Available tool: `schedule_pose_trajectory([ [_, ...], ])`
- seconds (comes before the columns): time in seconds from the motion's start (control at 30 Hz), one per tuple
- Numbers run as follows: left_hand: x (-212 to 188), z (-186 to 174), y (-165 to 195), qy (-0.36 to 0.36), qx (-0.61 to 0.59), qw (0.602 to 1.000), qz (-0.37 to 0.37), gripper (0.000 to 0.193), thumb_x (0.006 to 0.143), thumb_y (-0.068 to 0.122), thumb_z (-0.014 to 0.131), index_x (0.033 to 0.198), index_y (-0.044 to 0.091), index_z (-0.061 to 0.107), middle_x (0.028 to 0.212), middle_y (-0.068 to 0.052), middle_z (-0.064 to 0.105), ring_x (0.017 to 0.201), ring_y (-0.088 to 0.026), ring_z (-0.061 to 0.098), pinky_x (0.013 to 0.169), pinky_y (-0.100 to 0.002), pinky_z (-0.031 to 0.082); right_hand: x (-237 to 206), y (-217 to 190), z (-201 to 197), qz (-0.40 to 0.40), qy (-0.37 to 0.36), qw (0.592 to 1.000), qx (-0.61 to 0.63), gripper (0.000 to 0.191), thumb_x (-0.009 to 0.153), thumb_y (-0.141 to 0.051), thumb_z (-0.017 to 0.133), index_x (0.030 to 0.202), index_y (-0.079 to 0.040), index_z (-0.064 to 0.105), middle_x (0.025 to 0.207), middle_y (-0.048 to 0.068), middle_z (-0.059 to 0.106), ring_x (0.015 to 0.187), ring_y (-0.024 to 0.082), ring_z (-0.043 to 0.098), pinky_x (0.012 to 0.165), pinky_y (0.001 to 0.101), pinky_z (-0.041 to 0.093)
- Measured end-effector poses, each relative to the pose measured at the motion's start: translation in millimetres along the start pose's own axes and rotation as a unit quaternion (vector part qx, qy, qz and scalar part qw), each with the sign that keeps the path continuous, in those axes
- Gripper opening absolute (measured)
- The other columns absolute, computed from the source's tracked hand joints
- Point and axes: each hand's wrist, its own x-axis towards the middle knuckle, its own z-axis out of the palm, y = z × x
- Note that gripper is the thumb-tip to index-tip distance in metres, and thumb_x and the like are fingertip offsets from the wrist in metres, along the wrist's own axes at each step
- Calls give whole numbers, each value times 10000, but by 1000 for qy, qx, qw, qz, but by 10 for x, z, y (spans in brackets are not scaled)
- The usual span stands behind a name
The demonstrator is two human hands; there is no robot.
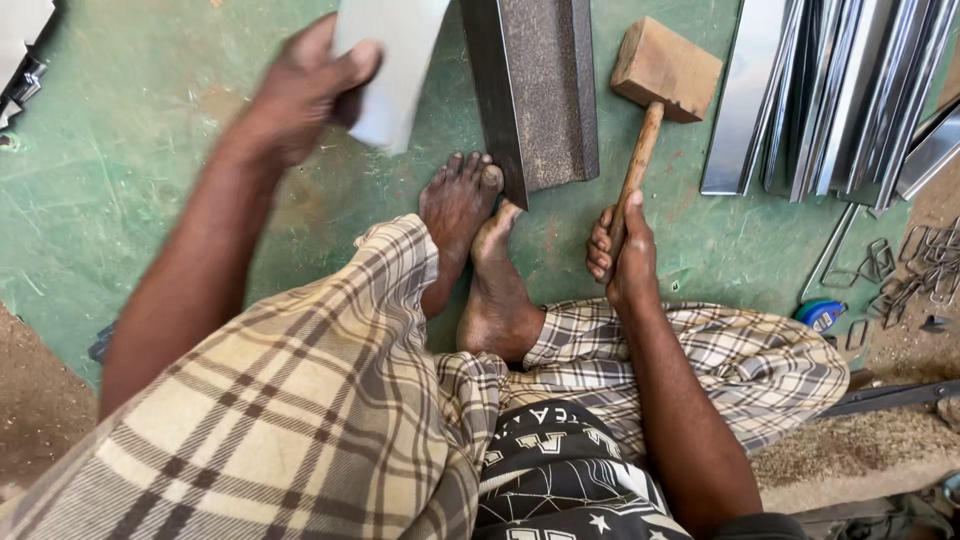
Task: The person sits on the floor and uses a wooden mallet to bend rectangular metal sheets along a metal rail. They repeatedly pick up sheets, position them on the rail, and strike them to create a fold, then place the finished pieces aside.
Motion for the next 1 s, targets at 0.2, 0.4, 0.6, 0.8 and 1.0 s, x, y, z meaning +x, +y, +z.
schedule_pose_trajectory([
  [0.2,695,1172,-470,71,-171,971,154,409,1055,382,556,1328,78,538,1141,12,698,1021,-67,637,919,-255,541,-133,-143,219,-47,-13,990,-132,506,1053,-596,368,891,-126,458,596,-14,412,396,90,335,334,277,299],
  [0.4,731,1238,-656,103,-157,976,107,432,1131,390,547,1304,-4,583,1047,-25,621,951,-109,553,862,-298,523,-115,-279,384,-105,-60,959,-257,467,1077,-546,403,886,-123,449,597,-23,403,428,73,368,375,265,342],
  [0.6,627,1170,-559,73,-77,990,91,662,929,376,758,1397,26,448,1177,-118,661,1064,-168,634,906,-361,550,-125,-309,414,-109,-37,955,-272,475,1077,-556,420,886,-122,456,598,-22,394,434,73,359,369,271,334],
  [0.8,527,1150,-492,68,-49,990,111,655,993,262,728,1485,24,365,1363,-204,619,1321,-249,621,1149,-409,508,-211,-231,367,-92,-13,980,-176,476,1050,-577,423,914,-127,496,602,-32,421,419,76,369,353,266,333],
  [1.0,529,1208,-514,81,-119,985,96,593,991,177,690,1462,-9,383,1373,-220,612,1302,-256,612,1145,-408,519,-259,-208,276,-96,-15,943,-319,471,1067,-560,407,909,-120,462,595,-23,413,419,80,358,343,269,324],
])
